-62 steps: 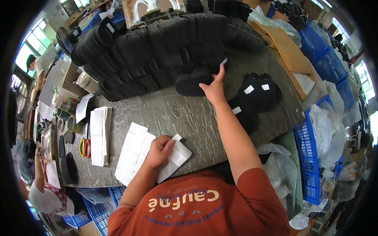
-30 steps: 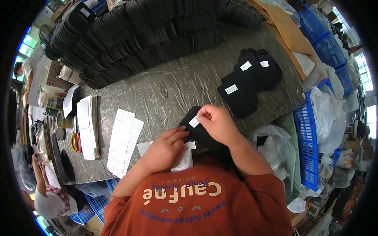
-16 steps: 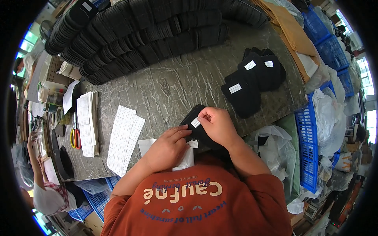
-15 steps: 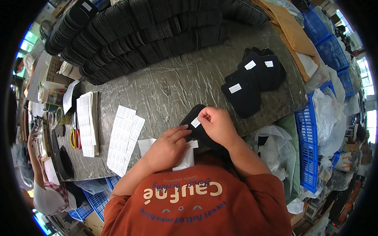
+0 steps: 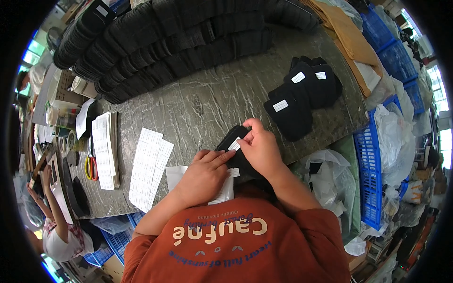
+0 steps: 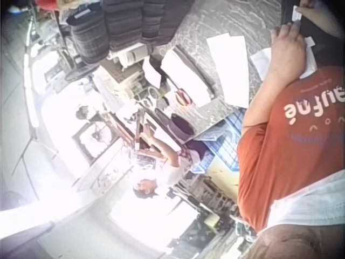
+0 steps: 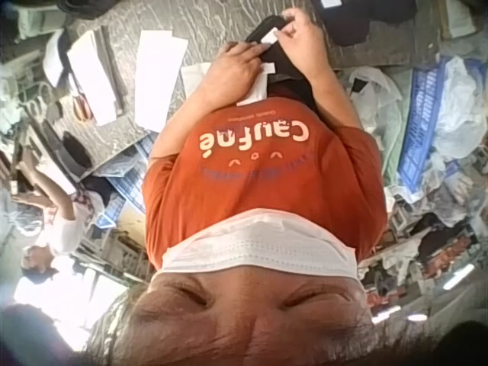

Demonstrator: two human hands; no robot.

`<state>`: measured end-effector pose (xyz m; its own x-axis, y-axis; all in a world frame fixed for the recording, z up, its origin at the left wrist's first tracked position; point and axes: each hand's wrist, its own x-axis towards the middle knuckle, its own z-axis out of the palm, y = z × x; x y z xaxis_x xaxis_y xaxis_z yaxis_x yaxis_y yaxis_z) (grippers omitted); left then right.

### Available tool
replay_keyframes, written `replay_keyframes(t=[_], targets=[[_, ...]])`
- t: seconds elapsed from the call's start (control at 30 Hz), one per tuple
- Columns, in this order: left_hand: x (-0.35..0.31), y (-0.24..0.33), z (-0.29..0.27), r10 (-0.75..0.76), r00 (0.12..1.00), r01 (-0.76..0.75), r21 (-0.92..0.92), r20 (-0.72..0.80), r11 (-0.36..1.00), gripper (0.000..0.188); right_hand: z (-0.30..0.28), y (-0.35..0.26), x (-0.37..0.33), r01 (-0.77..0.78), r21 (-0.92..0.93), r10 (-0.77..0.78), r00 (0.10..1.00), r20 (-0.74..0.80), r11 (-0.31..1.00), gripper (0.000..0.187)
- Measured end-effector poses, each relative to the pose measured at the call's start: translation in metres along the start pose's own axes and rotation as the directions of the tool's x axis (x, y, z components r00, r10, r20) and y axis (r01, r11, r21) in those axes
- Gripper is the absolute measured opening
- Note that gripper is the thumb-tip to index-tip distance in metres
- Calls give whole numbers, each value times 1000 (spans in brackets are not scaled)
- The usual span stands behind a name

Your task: Peel and apply small white labels to black shoe components and organize them into stacks.

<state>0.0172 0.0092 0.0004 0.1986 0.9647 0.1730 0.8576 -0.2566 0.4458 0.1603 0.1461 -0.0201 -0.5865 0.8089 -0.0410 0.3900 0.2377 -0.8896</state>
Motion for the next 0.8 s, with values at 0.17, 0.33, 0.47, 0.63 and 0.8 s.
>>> replay_keyframes(t=[0.17, 0.33, 0.47, 0.63, 0.8], targets=[[0, 1, 1, -23, 1000, 23, 11, 17, 1000, 12, 1, -5, 4, 39, -142, -41, 999, -7, 989, 35], [-1, 1, 3, -30, 1000, 30, -3, 4, 1000, 13, -3, -10, 7, 175, -570, -238, 970, -39, 803, 39], [9, 5, 0, -111, 993, 113, -36, 43, 993, 15, 0, 7, 4, 218, -382, -262, 963, -66, 898, 28], [11, -1, 6, -86, 996, 84, -100, -14, 991, 14, 7, 14, 4, 331, -367, -423, 882, -207, 869, 18], [-10, -7, 12, -100, 995, 91, -260, -22, 961, 12, -14, 24, 12, 119, -71, -130, 973, -191, 990, 19]])
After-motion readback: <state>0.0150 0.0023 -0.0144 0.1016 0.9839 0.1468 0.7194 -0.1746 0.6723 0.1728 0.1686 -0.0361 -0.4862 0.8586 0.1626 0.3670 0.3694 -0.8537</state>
